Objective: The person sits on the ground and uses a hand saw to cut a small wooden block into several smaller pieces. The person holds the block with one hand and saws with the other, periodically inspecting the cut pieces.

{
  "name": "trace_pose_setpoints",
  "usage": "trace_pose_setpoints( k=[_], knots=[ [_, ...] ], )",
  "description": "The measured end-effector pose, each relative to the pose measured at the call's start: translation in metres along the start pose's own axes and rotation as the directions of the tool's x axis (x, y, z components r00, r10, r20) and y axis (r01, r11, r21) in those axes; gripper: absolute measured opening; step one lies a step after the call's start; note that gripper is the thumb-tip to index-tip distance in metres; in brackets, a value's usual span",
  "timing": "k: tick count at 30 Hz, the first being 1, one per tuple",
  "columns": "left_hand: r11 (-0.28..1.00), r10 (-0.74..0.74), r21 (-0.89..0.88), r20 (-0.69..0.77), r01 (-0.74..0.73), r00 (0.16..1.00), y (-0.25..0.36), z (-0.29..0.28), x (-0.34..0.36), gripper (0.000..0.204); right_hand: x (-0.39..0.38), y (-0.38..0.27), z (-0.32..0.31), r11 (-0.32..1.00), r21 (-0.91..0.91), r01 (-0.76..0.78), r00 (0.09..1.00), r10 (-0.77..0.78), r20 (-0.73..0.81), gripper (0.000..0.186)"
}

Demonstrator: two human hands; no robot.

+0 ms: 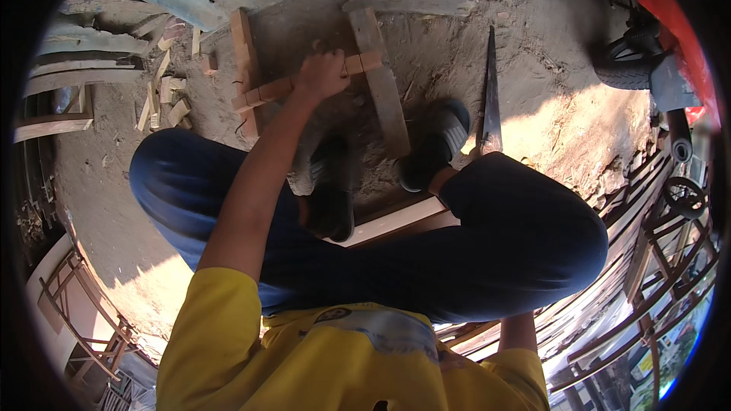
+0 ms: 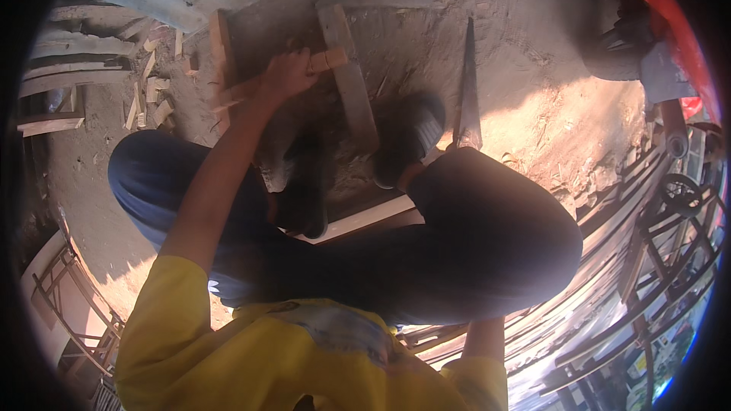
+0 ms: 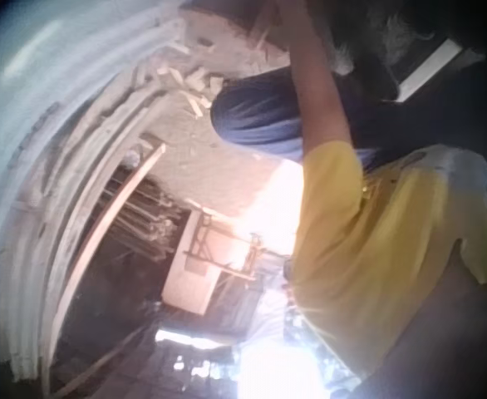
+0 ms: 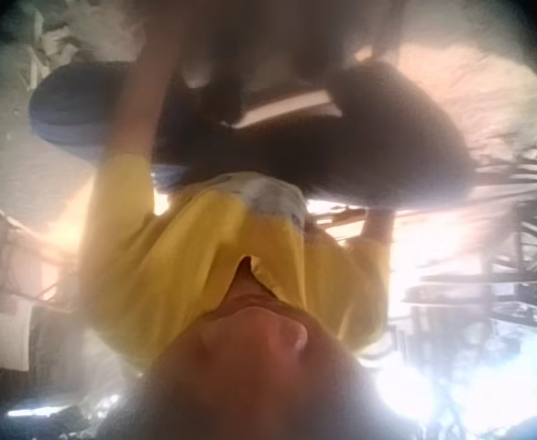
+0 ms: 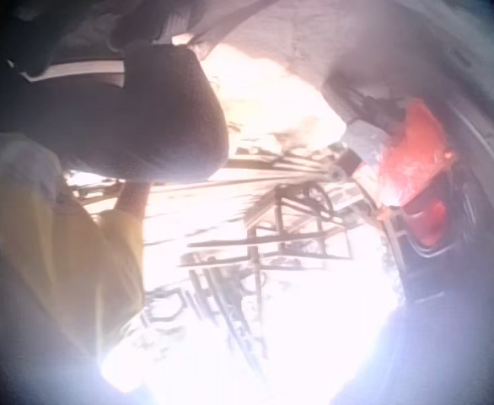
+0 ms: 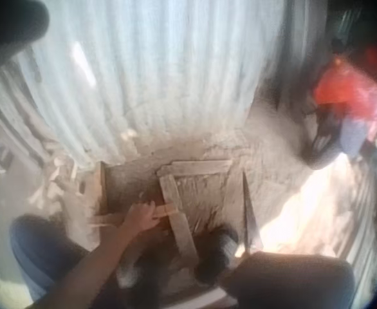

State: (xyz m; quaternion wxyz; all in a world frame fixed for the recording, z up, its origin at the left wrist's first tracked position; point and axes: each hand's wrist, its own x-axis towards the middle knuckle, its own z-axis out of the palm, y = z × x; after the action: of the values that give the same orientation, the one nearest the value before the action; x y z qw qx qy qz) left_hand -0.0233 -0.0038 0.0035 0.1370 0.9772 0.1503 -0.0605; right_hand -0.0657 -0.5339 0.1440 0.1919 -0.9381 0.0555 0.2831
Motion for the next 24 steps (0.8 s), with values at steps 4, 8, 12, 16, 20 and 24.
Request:
trace_pose_setpoints(
  k=[4,8,12,16,20,24],
  knots=[
    [0.998,-0.01,-0.065,-0.135,0.001,0.991,0.009,0.008,-0.005,0.043,0.0,-0.009,-0.006,0.999,0.031,0.01,1.0,-0.01,0.004,0.015],
    [0.992,-0.117,-0.047,0.033,0.119,0.993,0.004,-0.011,-0.002,0.039,0.031,-0.049,-0.02,0.967,0.24,0.089,0.995,-0.097,0.022,0.016],
    [0.988,-0.076,-0.13,0.089,0.087,0.993,0.002,-0.005,0.016,0.039,0.079,-0.121,-0.081,0.867,0.473,0.154,0.988,-0.149,-0.05,0.018],
    [0.985,-0.139,-0.076,0.179,0.154,0.974,0.007,-0.033,0.014,0.044,0.104,-0.126,-0.168,0.821,0.497,0.279,0.96,-0.247,-0.129,0.021],
    [0.975,-0.116,-0.164,0.187,0.147,0.976,-0.014,-0.019,0.02,0.046,0.019,-0.179,-0.205,0.701,0.623,0.347,0.938,-0.256,-0.234,0.018],
    [0.975,-0.099,-0.172,0.218,0.138,0.971,-0.004,-0.023,0.019,0.046,-0.04,-0.186,-0.138,0.817,0.033,0.576,0.742,-0.505,-0.441,0.025]
  ],
)
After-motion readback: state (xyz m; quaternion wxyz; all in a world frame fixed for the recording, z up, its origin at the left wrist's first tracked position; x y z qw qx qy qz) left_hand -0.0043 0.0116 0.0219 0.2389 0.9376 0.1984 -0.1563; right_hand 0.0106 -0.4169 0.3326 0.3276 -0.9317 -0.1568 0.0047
